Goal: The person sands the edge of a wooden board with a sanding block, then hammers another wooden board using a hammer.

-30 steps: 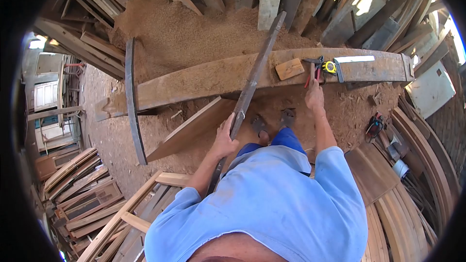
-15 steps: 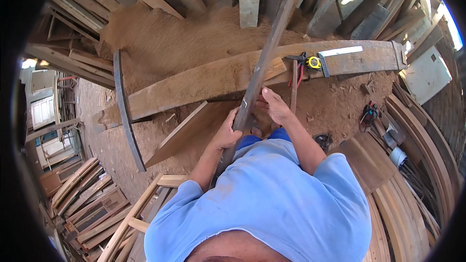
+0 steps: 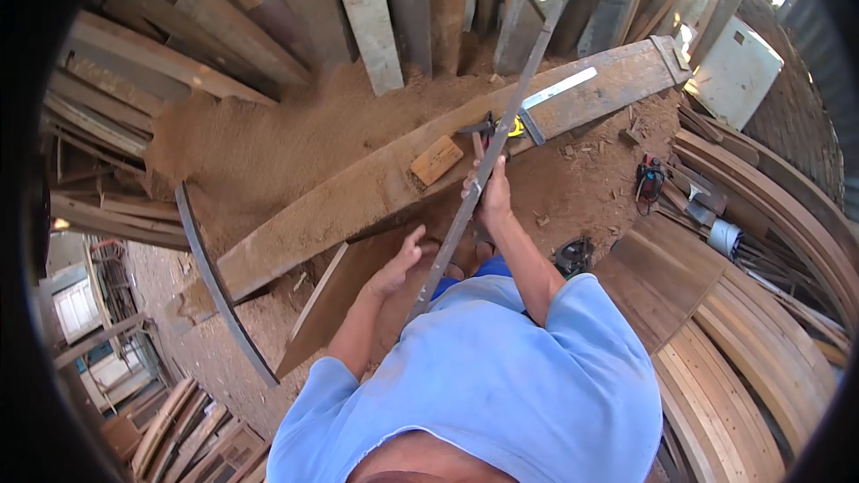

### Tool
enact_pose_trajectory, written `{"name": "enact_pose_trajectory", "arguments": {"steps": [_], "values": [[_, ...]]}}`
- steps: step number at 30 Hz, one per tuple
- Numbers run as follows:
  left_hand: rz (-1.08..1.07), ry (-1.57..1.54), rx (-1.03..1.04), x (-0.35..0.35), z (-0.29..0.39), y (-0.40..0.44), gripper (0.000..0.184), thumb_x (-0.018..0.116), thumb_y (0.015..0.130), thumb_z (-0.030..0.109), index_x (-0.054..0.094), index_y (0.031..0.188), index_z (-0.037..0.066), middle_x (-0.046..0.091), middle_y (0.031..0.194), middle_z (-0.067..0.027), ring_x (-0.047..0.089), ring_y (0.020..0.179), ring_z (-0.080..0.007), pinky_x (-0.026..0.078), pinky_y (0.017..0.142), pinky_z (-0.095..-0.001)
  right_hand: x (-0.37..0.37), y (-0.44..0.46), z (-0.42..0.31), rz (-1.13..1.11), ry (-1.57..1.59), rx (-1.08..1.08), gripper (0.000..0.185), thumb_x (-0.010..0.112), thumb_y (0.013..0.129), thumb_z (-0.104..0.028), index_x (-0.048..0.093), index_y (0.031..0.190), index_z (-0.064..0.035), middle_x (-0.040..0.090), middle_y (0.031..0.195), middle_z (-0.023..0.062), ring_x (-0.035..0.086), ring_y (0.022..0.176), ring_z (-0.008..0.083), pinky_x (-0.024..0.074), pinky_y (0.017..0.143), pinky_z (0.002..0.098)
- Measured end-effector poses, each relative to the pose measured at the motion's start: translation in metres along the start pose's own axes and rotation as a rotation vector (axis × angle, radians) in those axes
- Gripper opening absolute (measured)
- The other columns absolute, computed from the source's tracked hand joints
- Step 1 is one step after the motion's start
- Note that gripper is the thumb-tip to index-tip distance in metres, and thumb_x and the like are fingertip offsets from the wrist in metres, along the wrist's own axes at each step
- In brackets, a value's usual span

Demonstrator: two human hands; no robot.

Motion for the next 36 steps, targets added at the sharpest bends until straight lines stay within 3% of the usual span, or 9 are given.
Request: {"name": "enact_pose_trajectory", "arguments": {"steps": [2,5,9,12,16,23,28,33,36], "values": [[-0.028,0.414,-0.191,-0.023,-0.031,-0.002,0.077,0.041,0.099,0.059,0.019,0.153,0.009,0.053,0.134,-0.0192,0.06,0.111,-0.0285,0.05,0.097,-0.0436,-0.008,0.009,-0.027,0.096,0.013,-0.076,0.055,0.034,0.099,-0.063,0.05,0.101,-0.0113,0.045,0.066,0.0012,0.049,0.058,0.0161,0.0448,0.053,0.0318],[-0.136,0.145,-0.374,0.005,-0.04,-0.008,0.061,0.035,0.103,0.054,0.043,0.138,0.005,0.066,0.102,-0.0133,0.066,0.082,-0.0181,0.056,0.071,-0.0316,-0.032,0.029,-0.062,0.13,0.056,-0.141,0.055,0.032,0.099,-0.064,0.051,0.099,-0.0118,0.045,0.065,0.0006,0.048,0.055,0.0155,0.0431,0.049,0.0312],[0.001,0.334,-0.323,0.049,0.001,0.022,0.058,0.028,0.104,0.05,0.062,0.101,0.002,0.055,0.061,-0.0021,0.052,0.049,-0.0114,0.046,0.046,-0.0244,-0.074,0.053,-0.104,0.158,0.096,-0.216,0.058,0.031,0.1,-0.063,0.053,0.098,-0.0098,0.046,0.068,-0.0006,0.047,0.057,0.0147,0.0421,0.049,0.0311],[-0.079,0.462,-0.313,0.07,0.011,0.058,0.052,0.028,0.105,0.043,0.061,0.102,0.003,0.055,0.061,-0.0022,0.052,0.047,-0.0117,0.044,0.043,-0.0242,-0.098,0.061,-0.138,0.136,0.184,-0.209,0.059,0.031,0.1,-0.062,0.054,0.101,-0.0077,0.051,0.071,0.0021,0.05,0.058,0.0169,0.0446,0.051,0.0333],[-0.078,0.719,0.019,0.091,0.009,0.104,0.048,0.032,0.105,0.039,0.058,0.095,0.0,0.054,0.071,-0.0041,0.053,0.068,-0.0148,0.048,0.066,-0.0332,-0.124,0.046,-0.161,0.326,0.057,-0.217,0.055,0.029,0.102,-0.059,0.055,0.101,-0.0112,0.062,0.078,0.0036,0.057,0.06,0.019,0.0493,0.054,0.0339],[-0.01,0.981,0.043,0.121,-0.013,0.173,0.046,0.041,0.103,0.041,0.057,0.093,-0.001,0.062,0.082,-0.0172,0.06,0.082,-0.0242,0.047,0.079,-0.0396,-0.094,-0.073,-0.13,0.093,-0.014,-0.235,0.057,0.04,0.103,-0.051,0.051,0.133,-0.0037,0.063,0.123,0.0111,0.06,0.111,0.0262,0.0464,0.099,0.0414],[0.168,1.118,0.023,0.141,-0.019,0.2,0.043,0.049,0.097,0.04,0.056,0.106,-0.001,0.064,0.096,-0.0298,0.061,0.098,-0.0477,0.046,0.09,-0.0493,-0.163,-0.066,-0.088,0.268,-0.282,-0.24,0.041,0.051,0.102,-0.034,0.057,0.126,-0.001,0.065,0.115,0.0091,0.062,0.1,0.022,0.0491,0.092,0.0387],[0.286,1.05,0.291,0.116,-0.047,0.179,0.038,0.057,0.094,0.03,0.056,0.117,0.0,0.057,0.115,-0.0299,0.055,0.111,-0.0458,0.042,0.099,-0.0489,-0.22,-0.027,-0.061,0.441,-0.524,-0.162,0.032,0.053,0.101,-0.024,0.064,0.114,0.0028,0.067,0.106,0.0065,0.062,0.091,0.0166,0.0499,0.084,0.0337],[0.285,1.107,0.406,0.105,-0.036,0.14,0.037,0.06,0.091,0.025,0.057,0.118,0.001,0.054,0.124,-0.0265,0.052,0.117,-0.0422,0.041,0.102,-0.0465,-0.253,-0.004,-0.043,0.531,-0.683,-0.206,0.041,0.052,0.1,-0.032,0.064,0.112,0.0064,0.069,0.107,0.0142,0.065,0.092,0.0269,0.0502,0.085,0.0393]]}}
Point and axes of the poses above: each hand's wrist, its own y-axis towards the middle knuckle, its own x-axis out of the palm, z = x × y, the point moved 5 cm from there along y, towards the middle knuckle
